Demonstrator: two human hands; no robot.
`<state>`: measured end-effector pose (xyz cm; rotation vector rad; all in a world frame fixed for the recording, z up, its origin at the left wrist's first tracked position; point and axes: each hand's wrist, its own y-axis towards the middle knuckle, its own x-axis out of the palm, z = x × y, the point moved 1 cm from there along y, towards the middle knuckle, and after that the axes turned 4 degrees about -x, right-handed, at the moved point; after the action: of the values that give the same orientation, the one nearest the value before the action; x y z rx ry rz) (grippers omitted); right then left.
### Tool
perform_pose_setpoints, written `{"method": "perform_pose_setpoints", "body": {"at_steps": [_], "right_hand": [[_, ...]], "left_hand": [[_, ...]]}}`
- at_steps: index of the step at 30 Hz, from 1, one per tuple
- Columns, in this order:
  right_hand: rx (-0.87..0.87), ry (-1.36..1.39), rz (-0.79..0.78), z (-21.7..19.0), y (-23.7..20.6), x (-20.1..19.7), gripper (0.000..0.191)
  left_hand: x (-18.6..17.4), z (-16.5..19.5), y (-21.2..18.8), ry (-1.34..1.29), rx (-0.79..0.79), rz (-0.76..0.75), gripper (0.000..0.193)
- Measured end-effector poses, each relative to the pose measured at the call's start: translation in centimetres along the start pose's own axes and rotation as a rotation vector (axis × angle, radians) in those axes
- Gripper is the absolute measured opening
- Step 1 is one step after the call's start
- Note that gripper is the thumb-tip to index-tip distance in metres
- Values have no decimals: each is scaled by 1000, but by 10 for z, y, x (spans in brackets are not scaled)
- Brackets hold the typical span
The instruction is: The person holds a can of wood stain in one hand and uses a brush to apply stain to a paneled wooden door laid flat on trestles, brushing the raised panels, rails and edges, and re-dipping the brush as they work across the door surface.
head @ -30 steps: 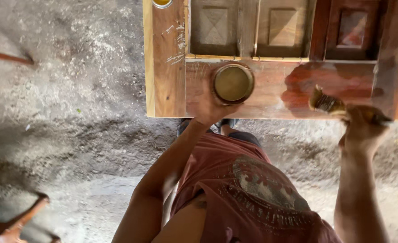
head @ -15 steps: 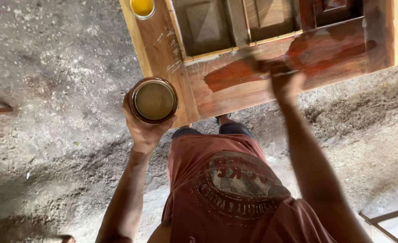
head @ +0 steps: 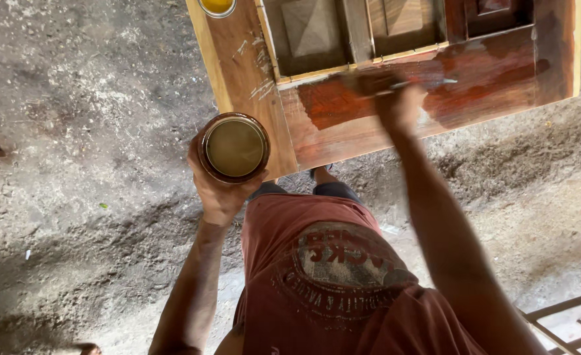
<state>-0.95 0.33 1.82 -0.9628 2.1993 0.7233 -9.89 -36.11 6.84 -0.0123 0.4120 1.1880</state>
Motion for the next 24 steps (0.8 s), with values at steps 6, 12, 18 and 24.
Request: {"method": "perform_pose_setpoints", "body": {"at_steps": [6, 12, 18, 24], "right_hand": [[190, -369, 132, 59, 33, -61, 14], [-236, -16, -266, -68, -34, 104, 13], [-86, -4, -171, -27, -13, 31, 15], [285, -461, 150, 81, 47, -102, 23]], "left_hand": [[-13, -8, -8, -34, 20, 60, 107], [-24, -10, -4, -57, -13, 67, 105], [-25, -13, 5, -49, 56, 59, 104], [-25, -12, 8, -24, 31, 61, 98]]}}
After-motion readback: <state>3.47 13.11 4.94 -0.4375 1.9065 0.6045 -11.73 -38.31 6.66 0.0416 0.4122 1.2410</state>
